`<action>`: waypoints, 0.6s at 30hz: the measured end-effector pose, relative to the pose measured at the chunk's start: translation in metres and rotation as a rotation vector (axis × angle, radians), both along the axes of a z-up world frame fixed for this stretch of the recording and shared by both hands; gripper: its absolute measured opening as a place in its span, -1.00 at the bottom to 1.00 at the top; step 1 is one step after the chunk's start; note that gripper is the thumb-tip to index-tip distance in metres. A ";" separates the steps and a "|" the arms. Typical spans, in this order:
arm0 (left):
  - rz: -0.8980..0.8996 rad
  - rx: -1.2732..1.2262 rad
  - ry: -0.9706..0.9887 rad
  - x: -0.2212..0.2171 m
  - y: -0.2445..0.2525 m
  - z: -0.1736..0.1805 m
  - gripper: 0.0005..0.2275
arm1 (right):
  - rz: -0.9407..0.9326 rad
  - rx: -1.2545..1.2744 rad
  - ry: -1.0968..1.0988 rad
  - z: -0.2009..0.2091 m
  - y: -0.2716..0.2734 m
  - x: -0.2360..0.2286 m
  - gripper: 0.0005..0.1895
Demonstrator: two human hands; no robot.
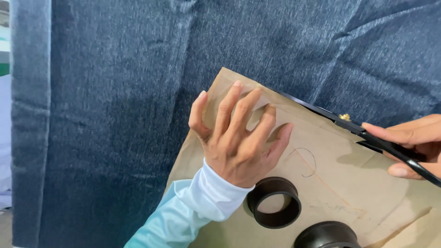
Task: The person cuts a piece of dark denim fabric using large shears, following a paper pattern placed on top. They trim the edges and remove excess fabric, then lift the pattern to reveal the cut shape.
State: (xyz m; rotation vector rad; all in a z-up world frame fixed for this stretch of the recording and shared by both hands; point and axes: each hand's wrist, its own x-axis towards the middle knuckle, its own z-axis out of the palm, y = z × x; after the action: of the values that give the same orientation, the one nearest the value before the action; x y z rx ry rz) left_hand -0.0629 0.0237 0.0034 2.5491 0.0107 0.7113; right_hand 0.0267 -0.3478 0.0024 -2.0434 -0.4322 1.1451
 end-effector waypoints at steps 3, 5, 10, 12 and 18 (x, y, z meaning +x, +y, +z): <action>0.006 0.006 -0.006 0.000 0.001 0.001 -0.80 | 0.002 0.051 0.017 -0.010 -0.010 -0.004 -0.09; 0.019 0.009 -0.001 0.002 0.001 0.000 -0.80 | -0.014 0.070 0.033 -0.007 -0.006 0.000 -0.10; 0.075 -0.002 -0.003 0.000 0.000 0.000 -0.79 | -0.037 0.155 0.102 -0.004 0.010 -0.002 -0.10; 0.059 -0.059 0.000 0.002 0.004 0.003 -0.84 | -0.165 0.108 0.087 0.002 0.024 -0.004 -0.16; 0.095 -0.091 -0.003 0.005 0.003 0.000 -0.87 | -0.055 -0.069 -0.023 -0.009 0.016 -0.005 -0.14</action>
State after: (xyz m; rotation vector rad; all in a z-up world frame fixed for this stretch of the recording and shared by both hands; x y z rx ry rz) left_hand -0.0582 0.0263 0.0036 2.4739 0.1612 0.7340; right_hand 0.0221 -0.3318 -0.0065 -2.1170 -0.3495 1.1180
